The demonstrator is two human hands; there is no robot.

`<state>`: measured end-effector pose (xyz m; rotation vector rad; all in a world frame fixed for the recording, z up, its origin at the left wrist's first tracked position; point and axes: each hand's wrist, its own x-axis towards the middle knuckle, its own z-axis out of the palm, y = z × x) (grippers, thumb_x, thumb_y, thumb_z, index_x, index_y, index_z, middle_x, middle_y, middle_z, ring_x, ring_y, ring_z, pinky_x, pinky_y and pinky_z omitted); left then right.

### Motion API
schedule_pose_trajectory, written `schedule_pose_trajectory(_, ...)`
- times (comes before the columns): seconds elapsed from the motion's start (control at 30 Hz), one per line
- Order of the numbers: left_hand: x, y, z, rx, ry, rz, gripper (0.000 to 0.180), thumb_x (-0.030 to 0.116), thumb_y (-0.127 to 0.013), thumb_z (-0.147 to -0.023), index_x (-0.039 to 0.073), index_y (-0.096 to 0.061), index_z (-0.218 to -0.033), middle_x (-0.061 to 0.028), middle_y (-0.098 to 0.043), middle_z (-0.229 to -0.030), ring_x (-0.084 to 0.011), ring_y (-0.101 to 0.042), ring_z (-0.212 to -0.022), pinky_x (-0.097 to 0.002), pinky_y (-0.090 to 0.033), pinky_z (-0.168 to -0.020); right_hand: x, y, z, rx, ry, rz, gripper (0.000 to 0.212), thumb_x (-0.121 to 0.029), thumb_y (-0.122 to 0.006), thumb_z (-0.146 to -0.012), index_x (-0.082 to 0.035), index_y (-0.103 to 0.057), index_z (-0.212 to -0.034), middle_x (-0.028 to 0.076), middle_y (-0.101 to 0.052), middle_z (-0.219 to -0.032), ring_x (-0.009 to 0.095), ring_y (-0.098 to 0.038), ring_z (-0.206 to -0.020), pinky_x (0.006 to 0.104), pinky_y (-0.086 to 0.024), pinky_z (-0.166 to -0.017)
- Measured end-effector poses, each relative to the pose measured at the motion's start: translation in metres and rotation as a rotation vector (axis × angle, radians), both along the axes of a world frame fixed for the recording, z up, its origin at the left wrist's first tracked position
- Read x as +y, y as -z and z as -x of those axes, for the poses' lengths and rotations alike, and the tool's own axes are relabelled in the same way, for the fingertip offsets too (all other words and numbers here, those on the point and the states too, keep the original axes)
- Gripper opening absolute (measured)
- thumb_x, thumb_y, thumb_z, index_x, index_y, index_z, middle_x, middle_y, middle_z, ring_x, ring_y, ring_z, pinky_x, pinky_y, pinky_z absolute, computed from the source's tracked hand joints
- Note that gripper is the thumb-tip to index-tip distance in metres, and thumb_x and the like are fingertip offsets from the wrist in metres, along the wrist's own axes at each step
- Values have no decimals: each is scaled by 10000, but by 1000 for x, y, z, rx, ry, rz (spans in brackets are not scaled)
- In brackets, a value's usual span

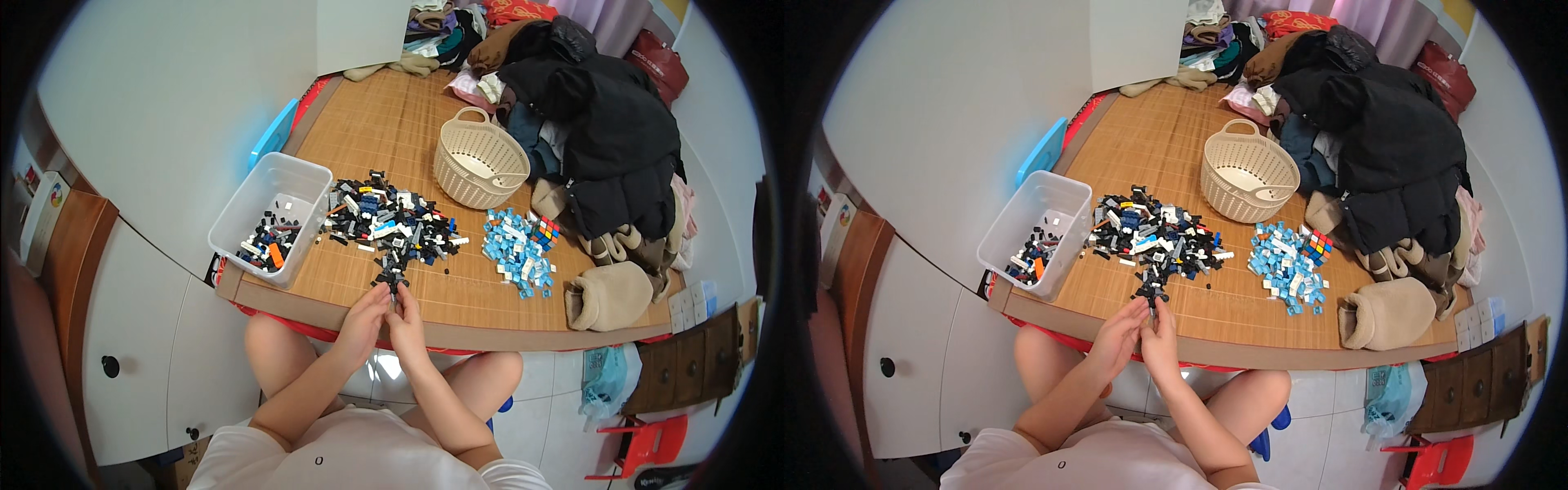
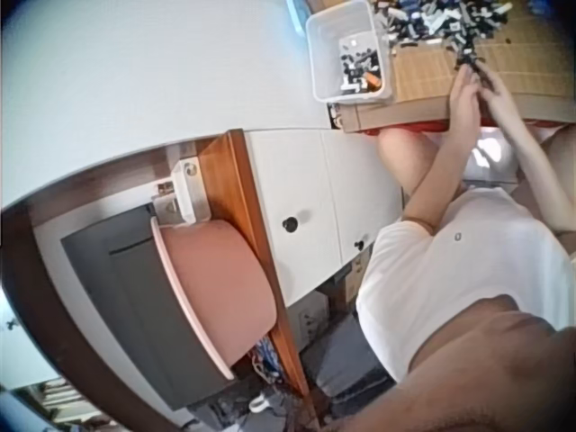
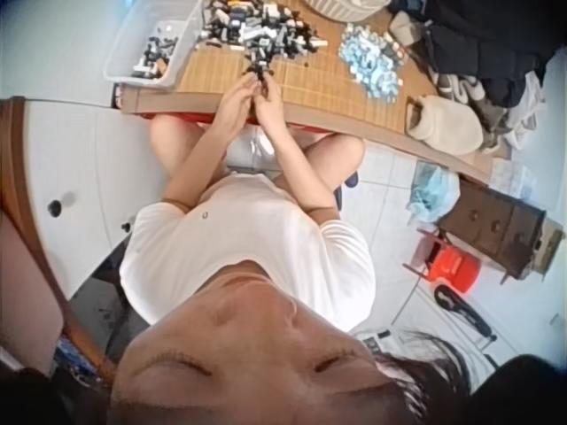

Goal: The person sits on a mat and assembles small plastic building blocks by hand. They pick individual pieces from a pile on the mat and connect them to a growing structure, occasionally placing the assembly down to select new parts.

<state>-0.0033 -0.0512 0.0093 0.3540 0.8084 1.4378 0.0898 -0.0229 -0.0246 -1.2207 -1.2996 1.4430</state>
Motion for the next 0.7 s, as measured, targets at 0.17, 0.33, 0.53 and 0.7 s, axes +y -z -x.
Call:
schedule_pose_trajectory(0.17, 4, 1, -3, -22, -11, -1, 550, 17, -394, -857, -82, -178, -1353, -185, -245, -1397, -239, -232, -1313, -332, -206, -1083, 3, -9, -2, 93, -9, 84, 570, 30, -461, -804, 31, -273, -1342, 159, -383, -1284, 219, -388, -1187, 290, -328, -972)
schedule_pose_trajectory(0.33, 7, 0, -6, -41, -58, 13, 551, 13, -389, -853, -77, -180, -1355, -185, -228, -1407, -243, -211, -1324, -332, -199, -1085, 8, -27, -8, 111, -79, 177, 553, 11, -457, -829, 21, -269, -1349, 139, -422, -1249, 190, -415, -1147, 275, -333, -960)
schedule_pose_trajectory(0.53, 6, -8, -9, 56, 2, 31, 547, 10, -386, -850, -75, -190, -1354, -189, -206, -1420, -251, -180, -1338, -338, -174, -1091, 9, -30, -11, 174, -58, 220, 524, -16, -454, -842, 8, -302, -1343, 133, -429, -1259, 189, -421, -1155, 276, -321, -976)
schedule_pose_trajectory(0.7, 7, -6, -15, 48, -4, -23, 542, 5, -385, -846, -76, -200, -1349, -186, -219, -1413, -250, -161, -1344, -337, -167, -1092, 4, -24, -7, 268, 23, 189, 533, -4, -440, -841, 17, -282, -1349, 158, -386, -1308, 206, -381, -1213, 292, -291, -1012)
